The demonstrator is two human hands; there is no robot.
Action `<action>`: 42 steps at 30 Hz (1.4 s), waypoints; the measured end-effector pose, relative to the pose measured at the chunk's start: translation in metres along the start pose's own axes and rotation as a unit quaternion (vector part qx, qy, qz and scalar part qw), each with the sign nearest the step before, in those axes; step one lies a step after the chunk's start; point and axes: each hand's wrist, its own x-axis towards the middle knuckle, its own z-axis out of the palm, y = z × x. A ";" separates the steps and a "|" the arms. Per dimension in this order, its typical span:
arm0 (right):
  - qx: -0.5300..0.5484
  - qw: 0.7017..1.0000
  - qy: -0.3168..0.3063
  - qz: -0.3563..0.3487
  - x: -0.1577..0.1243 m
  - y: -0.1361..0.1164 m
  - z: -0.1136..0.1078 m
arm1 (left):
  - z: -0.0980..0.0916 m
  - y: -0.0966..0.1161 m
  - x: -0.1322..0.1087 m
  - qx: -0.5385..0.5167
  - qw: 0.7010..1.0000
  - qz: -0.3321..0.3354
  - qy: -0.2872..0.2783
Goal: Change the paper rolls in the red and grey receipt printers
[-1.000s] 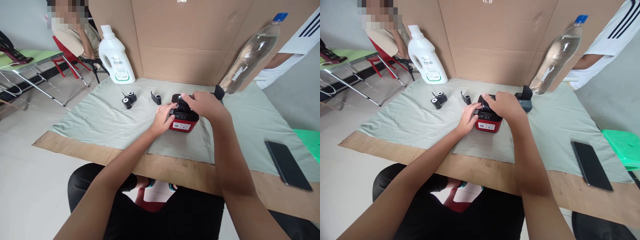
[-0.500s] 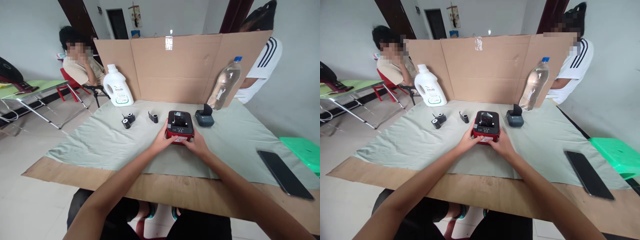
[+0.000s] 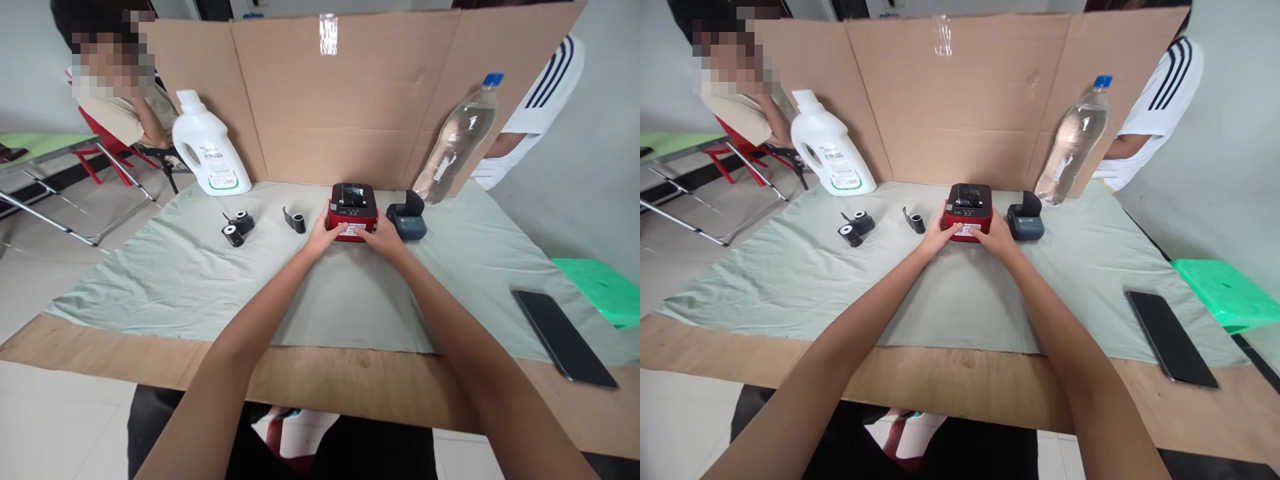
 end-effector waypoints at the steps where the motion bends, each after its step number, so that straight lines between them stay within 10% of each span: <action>1: -0.030 0.999 0.029 -0.004 -0.003 0.001 -0.005 | 0.001 -0.004 -0.005 0.010 1.000 -0.013 0.013; 5: -0.176 0.960 0.197 0.098 -0.011 0.014 -0.029 | -0.002 -0.007 -0.039 0.054 0.994 -0.085 0.039; 11: -0.213 0.933 0.155 0.247 -0.017 0.023 -0.036 | -0.004 0.015 -0.096 0.057 0.995 -0.087 0.007; 25: -0.199 0.940 0.172 0.216 -0.168 -0.116 0.023 | 0.006 0.060 -0.134 0.275 0.957 0.019 -0.090; 42: -0.217 0.940 0.140 0.221 -0.181 -0.123 0.044 | 0.009 0.073 -0.164 0.324 0.936 0.003 -0.134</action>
